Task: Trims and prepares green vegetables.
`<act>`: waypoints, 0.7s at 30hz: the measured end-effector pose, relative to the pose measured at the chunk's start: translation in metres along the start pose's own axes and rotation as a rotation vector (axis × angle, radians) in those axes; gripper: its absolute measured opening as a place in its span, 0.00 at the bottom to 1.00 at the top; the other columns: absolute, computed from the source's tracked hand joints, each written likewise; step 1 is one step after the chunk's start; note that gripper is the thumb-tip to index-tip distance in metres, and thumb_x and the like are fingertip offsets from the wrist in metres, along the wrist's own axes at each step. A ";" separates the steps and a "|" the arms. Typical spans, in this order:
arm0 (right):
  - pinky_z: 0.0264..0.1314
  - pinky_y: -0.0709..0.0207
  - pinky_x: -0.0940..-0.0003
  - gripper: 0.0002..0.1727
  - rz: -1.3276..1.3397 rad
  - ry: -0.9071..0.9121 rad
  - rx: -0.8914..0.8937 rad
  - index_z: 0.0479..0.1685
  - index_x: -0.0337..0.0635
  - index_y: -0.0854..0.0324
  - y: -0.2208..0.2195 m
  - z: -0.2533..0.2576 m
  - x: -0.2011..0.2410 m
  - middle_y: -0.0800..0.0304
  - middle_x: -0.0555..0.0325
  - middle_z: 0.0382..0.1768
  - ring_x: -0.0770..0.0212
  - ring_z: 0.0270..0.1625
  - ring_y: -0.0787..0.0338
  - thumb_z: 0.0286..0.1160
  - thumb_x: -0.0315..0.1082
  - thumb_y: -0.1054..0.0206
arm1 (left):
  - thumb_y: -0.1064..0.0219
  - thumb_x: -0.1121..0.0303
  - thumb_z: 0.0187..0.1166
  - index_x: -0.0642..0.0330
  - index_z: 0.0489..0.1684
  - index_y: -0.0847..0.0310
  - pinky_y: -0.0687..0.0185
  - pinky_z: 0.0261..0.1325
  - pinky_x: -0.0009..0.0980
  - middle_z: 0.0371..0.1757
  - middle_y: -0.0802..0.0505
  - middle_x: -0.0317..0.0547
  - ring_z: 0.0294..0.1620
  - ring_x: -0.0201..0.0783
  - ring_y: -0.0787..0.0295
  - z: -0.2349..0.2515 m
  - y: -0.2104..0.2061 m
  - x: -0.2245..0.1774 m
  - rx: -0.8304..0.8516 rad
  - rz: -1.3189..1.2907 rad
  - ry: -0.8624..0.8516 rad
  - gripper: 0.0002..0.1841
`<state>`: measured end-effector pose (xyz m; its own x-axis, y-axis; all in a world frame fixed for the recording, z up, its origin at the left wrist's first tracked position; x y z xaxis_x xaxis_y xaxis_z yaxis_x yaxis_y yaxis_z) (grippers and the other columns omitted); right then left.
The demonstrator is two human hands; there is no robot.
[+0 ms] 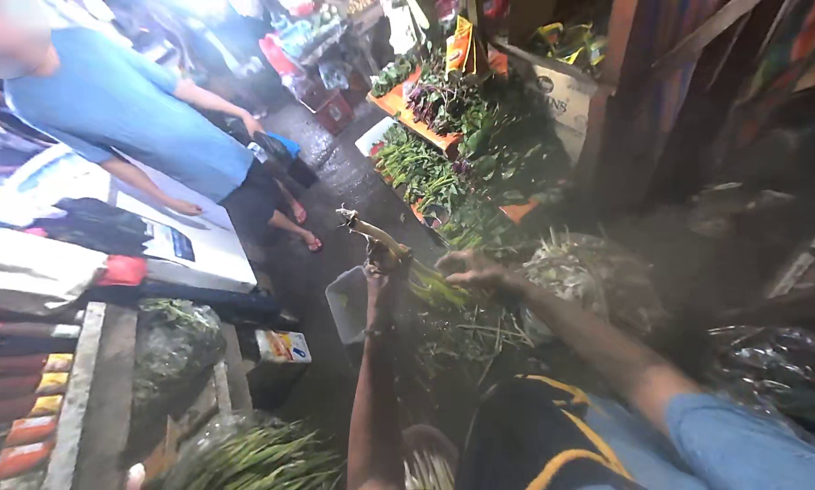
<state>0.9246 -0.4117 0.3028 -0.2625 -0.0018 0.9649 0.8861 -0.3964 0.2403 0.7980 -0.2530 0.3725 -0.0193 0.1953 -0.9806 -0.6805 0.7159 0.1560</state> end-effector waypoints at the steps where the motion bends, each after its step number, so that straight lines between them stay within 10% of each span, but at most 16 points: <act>1: 0.68 0.18 0.63 0.22 0.001 0.025 0.055 0.68 0.29 0.19 -0.008 0.005 0.007 0.12 0.41 0.62 0.58 0.61 0.10 0.73 0.25 0.31 | 0.34 0.76 0.74 0.73 0.60 0.26 0.14 0.45 0.29 0.36 0.12 0.43 0.35 0.30 0.14 -0.001 -0.001 -0.003 -0.013 0.034 0.028 0.18; 15: 0.45 0.20 0.76 0.07 0.187 -0.102 0.388 0.47 0.30 0.18 -0.011 0.004 0.026 0.14 0.61 0.36 0.75 0.36 0.17 0.73 0.21 0.35 | 0.31 0.68 0.77 0.62 0.70 0.24 0.14 0.49 0.32 0.47 0.08 0.42 0.42 0.31 0.12 -0.008 0.009 -0.005 0.155 0.103 0.044 0.22; 21: 0.34 0.32 0.79 0.12 0.000 -0.195 0.348 0.45 0.31 0.13 -0.010 0.007 0.021 0.16 0.63 0.31 0.79 0.28 0.27 0.83 0.33 0.36 | 0.30 0.73 0.76 0.63 0.59 0.17 0.15 0.46 0.29 0.44 0.08 0.41 0.39 0.29 0.13 -0.011 -0.015 -0.015 0.231 0.152 -0.073 0.15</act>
<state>0.9128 -0.4014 0.3210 -0.2146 0.1862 0.9588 0.9714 -0.0613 0.2293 0.8009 -0.2740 0.3839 -0.0501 0.3535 -0.9341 -0.4884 0.8071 0.3317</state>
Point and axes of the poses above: each hand's wrist, its own z-axis towards the middle knuckle, its own y-axis out of the back of the hand, x = y × z, the point moved 6 cm from there along z, towards the middle knuckle
